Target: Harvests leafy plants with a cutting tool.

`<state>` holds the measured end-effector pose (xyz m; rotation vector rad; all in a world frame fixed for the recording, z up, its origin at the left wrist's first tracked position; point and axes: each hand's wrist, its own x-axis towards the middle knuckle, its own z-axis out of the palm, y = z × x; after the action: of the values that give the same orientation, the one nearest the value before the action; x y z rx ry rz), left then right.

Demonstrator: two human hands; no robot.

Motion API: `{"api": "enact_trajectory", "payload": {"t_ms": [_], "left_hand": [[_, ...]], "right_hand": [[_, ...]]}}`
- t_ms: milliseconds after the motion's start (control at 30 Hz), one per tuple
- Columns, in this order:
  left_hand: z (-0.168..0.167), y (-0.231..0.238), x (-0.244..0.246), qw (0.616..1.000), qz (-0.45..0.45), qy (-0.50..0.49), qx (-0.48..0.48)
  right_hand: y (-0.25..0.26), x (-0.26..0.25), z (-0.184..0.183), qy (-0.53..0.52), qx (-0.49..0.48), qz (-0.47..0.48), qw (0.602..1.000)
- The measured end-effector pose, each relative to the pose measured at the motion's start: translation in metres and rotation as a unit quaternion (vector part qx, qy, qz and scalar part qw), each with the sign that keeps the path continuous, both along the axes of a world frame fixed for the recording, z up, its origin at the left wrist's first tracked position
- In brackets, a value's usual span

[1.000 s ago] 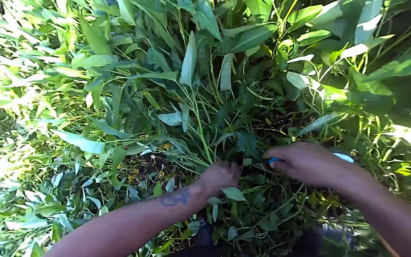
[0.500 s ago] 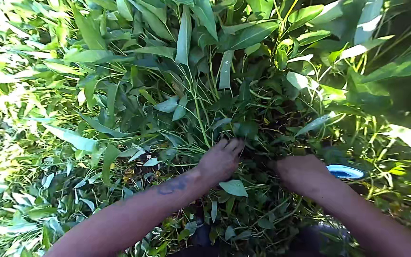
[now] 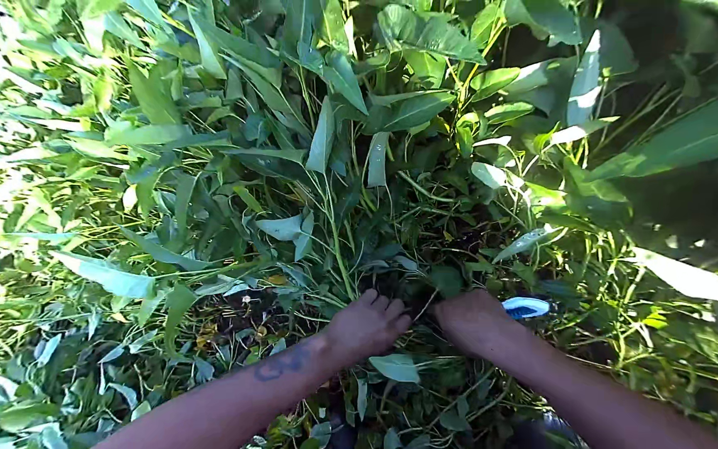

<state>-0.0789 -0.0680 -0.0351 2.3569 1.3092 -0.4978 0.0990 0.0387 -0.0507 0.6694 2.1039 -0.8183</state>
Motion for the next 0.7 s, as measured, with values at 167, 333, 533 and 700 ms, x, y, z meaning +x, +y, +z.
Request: {"api": "enact_trajectory", "payload": {"t_ms": [167, 333, 533, 700], "left_hand": [[0.075, 0.009, -0.038, 0.998, 0.057, -0.009, -0.026], [0.203, 0.042, -0.124, 0.969, 0.204, -0.065, 0.121], [0.318, 0.029, -0.157, 0.772, 0.447, 0.140, 0.429], [0.268, 0.038, -0.131, 0.941, 0.203, 0.011, 0.270]], "right_hand": [[0.051, 0.054, 0.017, 0.144, -0.051, -0.115, 0.981], [0.097, 0.062, 0.004, 0.438, -0.189, -0.337, 0.812], [0.086, 0.002, -0.039, 0.277, -0.186, -0.212, 0.919], [0.048, 0.031, -0.037, 0.090, -0.147, 0.000, 0.985]]}}
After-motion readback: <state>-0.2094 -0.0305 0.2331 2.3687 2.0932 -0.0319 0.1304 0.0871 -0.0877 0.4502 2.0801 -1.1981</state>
